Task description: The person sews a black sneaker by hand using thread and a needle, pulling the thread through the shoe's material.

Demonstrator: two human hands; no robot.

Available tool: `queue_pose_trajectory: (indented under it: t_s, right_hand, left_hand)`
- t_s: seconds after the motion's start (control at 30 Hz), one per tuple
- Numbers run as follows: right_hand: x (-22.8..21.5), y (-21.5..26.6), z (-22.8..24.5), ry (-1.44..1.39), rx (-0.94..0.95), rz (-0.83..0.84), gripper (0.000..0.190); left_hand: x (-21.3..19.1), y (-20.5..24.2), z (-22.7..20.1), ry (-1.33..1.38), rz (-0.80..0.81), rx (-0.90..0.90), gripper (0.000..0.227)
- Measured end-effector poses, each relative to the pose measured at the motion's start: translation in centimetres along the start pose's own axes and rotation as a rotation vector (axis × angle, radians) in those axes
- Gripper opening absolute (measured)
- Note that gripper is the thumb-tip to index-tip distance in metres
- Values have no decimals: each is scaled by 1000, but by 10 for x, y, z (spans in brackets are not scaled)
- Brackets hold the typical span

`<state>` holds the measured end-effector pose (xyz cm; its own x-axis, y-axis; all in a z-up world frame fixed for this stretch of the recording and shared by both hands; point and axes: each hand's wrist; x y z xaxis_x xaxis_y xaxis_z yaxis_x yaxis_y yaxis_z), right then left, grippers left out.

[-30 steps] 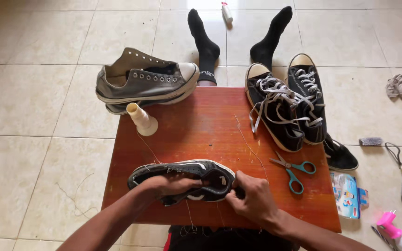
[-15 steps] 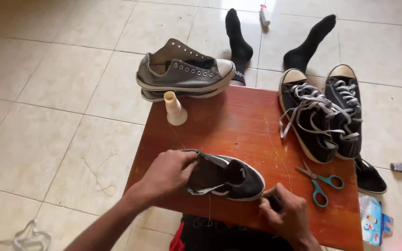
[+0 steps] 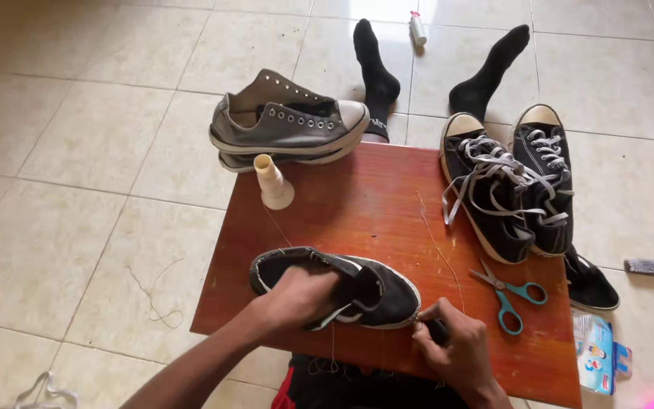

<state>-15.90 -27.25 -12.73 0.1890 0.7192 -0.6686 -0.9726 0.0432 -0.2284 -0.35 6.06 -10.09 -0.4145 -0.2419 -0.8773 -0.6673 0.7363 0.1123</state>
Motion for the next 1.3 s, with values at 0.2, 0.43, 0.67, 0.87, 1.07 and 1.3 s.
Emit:
queue_pose_trajectory:
  t_s: [0.2,0.43,0.67,0.87,1.07,1.3]
  right_hand:
    - [1,1,-4,-10,42,9,13]
    - [1,0,-3,-30,50,-7,13]
    - [-3,-2,-1,-41,43,4,12]
    - [-2,-3,1,-54,56,3,12]
    - [-3,-2,3,-70,52,3,12]
    - [-5,-2,6,-66,24,4,11]
  left_hand:
    - [-64,-6,-59,-78,212,-25,22]
    - [-32,24,-26,-130,-5,-92,14]
    - [-56,27,-21,-272,-34,-102,9]
    - [-117,34,-58,-129,73,-60,28]
    - [-140,26,-60,727,183,206,8]
    - [-118,19,-57,1205,177,-192,18]
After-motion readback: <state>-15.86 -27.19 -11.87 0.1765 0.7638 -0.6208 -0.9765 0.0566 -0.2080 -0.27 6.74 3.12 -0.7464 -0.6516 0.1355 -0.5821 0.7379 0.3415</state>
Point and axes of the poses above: each hand's wrist, its own y-axis away from the middle knuckle, its own x-axis out of the palm, z = x × y, and after that the axes turned 2 degrees about z, right-handed
